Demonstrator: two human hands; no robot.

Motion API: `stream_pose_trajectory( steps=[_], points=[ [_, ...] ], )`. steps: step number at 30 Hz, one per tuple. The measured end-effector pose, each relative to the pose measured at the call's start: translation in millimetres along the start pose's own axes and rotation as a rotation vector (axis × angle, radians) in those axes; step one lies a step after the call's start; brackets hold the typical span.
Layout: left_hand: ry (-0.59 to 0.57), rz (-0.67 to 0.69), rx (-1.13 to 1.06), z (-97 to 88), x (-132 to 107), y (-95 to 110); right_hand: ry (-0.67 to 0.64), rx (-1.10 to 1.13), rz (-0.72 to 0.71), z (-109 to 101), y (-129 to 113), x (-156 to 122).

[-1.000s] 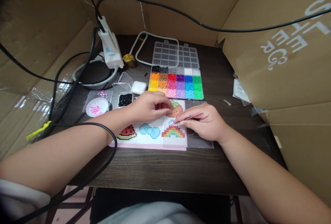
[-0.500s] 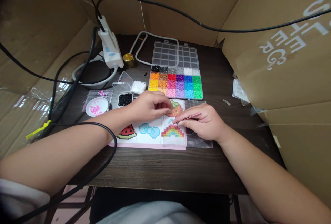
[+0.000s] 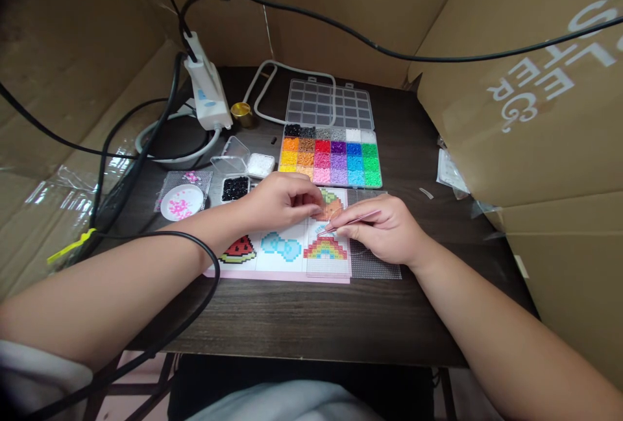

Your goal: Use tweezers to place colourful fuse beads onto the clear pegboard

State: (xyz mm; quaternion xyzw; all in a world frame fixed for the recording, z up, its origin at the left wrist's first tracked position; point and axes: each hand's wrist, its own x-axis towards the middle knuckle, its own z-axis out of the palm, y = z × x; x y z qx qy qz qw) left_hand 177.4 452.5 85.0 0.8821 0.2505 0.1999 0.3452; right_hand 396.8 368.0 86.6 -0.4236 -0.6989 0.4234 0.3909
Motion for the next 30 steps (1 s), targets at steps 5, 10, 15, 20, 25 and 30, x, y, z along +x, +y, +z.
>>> stream_pose_trajectory(
  steps=[5, 10, 15, 20, 25, 30],
  points=[
    [0.001, 0.000, 0.001, -0.2, 0.2, 0.2, -0.015, -0.017, -0.031, -1.0, 0.8, -0.3],
    [-0.001, -0.003, 0.003, -0.4, 0.1, 0.1, -0.015, -0.009, -0.052, -0.5, 1.2, -0.5],
    [0.006, -0.002, 0.001, 0.2, -0.1, -0.5, -0.009, -0.012, -0.063, -0.1, 0.3, 0.3],
    [0.004, 0.007, 0.002, 0.5, 0.0, -1.2, -0.002, -0.015, -0.077, 0.2, 1.2, 0.8],
    [0.008, 0.015, 0.006, 0.6, 0.3, -1.5, 0.009, 0.000, -0.069, 1.1, 2.1, 1.2],
    [0.010, 0.016, 0.004, 0.7, 0.2, -1.6, 0.004, -0.008, -0.083, 1.5, 1.7, 0.9]
  ],
)
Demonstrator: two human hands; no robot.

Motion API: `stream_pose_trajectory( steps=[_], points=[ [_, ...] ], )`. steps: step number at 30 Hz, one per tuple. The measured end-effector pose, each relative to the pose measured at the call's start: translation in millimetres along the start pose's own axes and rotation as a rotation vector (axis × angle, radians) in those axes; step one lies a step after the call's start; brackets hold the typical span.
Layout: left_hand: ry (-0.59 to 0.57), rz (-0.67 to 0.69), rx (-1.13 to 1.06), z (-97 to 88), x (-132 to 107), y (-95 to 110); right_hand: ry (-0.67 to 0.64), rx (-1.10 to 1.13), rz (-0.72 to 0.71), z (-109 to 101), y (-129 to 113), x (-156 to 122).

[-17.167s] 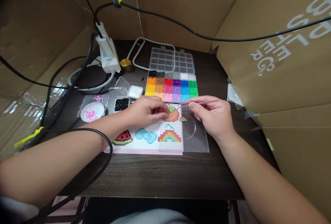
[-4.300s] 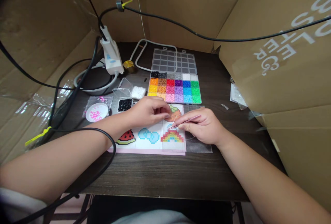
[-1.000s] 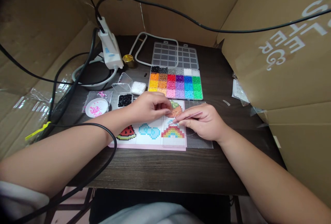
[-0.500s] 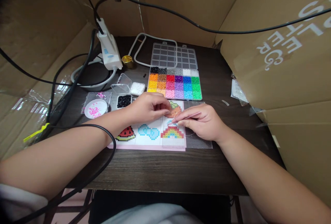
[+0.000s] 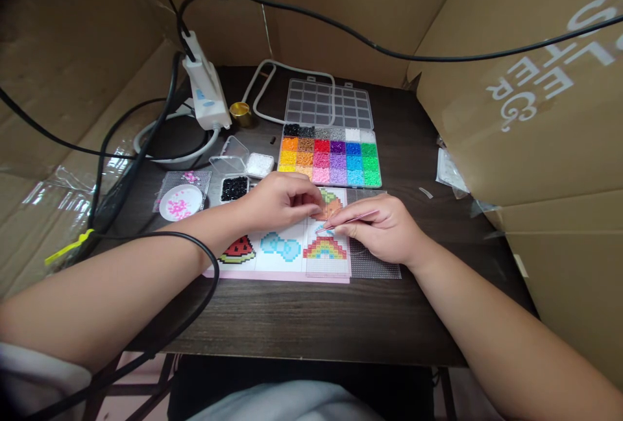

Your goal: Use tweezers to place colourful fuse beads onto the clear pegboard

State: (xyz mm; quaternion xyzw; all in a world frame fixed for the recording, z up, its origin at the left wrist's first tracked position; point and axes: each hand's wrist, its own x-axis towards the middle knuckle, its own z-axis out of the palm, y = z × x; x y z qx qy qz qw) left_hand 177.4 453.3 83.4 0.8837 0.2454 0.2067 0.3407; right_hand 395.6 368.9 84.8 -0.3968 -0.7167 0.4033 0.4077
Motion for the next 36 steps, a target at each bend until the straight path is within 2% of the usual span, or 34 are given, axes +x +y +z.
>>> stream_pose_trajectory(
  steps=[7, 20, 27, 36],
  points=[
    [-0.005, -0.001, -0.010, -0.4, 0.4, -0.1, 0.000, -0.014, -0.009, 0.8, -0.5, 1.0],
    [0.003, 0.002, 0.003, 0.5, 0.5, -0.2, 0.019, 0.051, 0.095, -1.2, 0.6, -2.3],
    [-0.001, -0.005, 0.004, 0.2, 0.3, 0.8, -0.096, 0.031, 0.075, -2.6, -1.6, -1.3],
    [0.004, 0.001, 0.006, -0.1, 0.1, 0.5, -0.117, -0.007, 0.055, -2.8, -1.1, -1.6]
  ],
)
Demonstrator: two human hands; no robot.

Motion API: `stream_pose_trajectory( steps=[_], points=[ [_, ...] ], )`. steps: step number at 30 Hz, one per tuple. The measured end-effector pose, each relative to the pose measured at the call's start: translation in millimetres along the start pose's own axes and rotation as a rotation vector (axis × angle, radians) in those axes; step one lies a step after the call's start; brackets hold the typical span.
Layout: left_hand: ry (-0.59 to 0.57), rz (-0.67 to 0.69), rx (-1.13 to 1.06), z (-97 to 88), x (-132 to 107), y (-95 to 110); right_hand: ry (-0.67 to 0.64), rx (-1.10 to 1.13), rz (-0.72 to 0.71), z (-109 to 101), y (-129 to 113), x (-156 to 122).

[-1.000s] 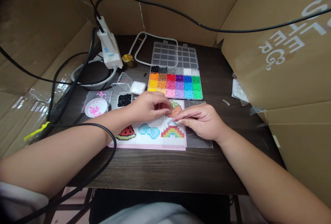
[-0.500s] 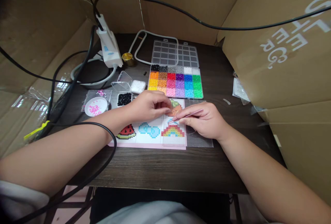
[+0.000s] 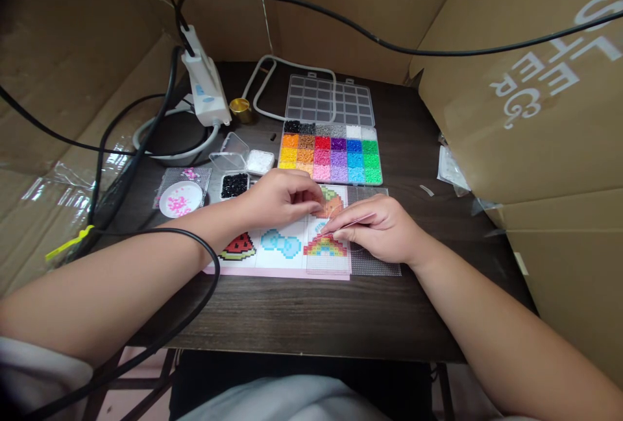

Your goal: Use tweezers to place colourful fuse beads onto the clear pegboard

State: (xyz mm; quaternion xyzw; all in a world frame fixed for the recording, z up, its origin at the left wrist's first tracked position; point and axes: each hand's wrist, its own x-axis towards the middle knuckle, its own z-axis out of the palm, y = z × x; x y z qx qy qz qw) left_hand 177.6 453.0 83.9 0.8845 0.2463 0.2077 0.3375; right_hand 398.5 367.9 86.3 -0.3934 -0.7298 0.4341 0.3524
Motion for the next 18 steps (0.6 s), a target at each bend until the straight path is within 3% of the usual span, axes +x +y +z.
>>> stream_pose_trajectory(
  steps=[18],
  points=[
    [-0.010, -0.010, 0.010, -0.4, 0.1, 0.4, 0.053, 0.026, 0.027, 0.1, -2.0, 1.0]
  ],
)
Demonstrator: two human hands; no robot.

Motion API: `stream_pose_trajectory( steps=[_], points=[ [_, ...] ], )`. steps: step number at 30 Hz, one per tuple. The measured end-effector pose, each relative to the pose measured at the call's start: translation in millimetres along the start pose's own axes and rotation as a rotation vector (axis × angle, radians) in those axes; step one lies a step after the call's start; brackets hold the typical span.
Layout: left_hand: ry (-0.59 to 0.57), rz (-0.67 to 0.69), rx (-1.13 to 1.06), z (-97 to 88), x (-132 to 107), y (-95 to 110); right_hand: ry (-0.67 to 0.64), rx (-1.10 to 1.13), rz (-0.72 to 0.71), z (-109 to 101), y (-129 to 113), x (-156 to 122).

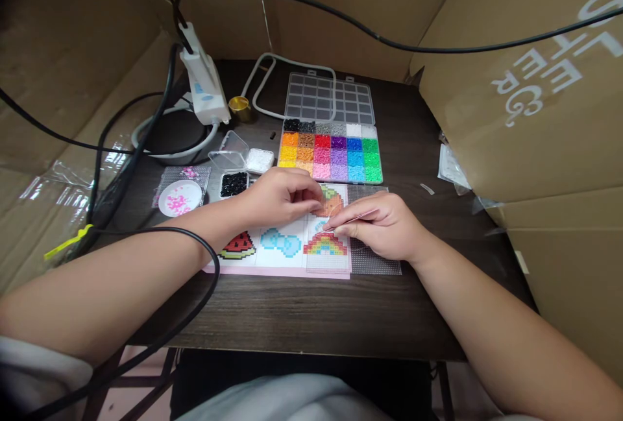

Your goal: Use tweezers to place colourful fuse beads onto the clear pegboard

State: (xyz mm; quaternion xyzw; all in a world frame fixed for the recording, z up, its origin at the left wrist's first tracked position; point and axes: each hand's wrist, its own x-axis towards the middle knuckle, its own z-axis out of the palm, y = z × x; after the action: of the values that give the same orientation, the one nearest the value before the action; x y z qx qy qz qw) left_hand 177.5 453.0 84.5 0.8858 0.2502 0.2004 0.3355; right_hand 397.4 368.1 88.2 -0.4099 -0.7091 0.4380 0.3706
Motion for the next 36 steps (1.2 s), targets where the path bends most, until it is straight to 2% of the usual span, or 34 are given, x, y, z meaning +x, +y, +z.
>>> stream_pose_trajectory(
  steps=[5, 11, 18, 24, 31, 36],
  points=[
    [0.000, 0.002, 0.001, 0.3, 0.1, -0.6, 0.051, -0.002, 0.021, 0.2, 1.8, -0.1],
    [0.002, 0.006, 0.003, 0.3, 0.4, -0.9, 0.041, -0.024, -0.026, 0.7, 2.1, 1.3],
    [-0.004, 0.012, -0.001, -0.5, 0.2, -0.1, 0.042, -0.036, 0.009, 0.5, 3.3, -0.1],
    [0.003, 0.015, 0.002, 0.2, 0.5, -0.7, 0.048, -0.034, -0.029, 1.1, 2.5, 0.6],
    [0.000, 0.009, 0.000, -0.1, 0.3, -0.7, 0.067, -0.002, 0.044, 1.2, 3.3, -1.6],
    [0.004, 0.010, 0.000, 0.1, 0.1, -0.7, 0.082, 0.015, 0.040, 1.8, 2.3, -1.0]
  ],
)
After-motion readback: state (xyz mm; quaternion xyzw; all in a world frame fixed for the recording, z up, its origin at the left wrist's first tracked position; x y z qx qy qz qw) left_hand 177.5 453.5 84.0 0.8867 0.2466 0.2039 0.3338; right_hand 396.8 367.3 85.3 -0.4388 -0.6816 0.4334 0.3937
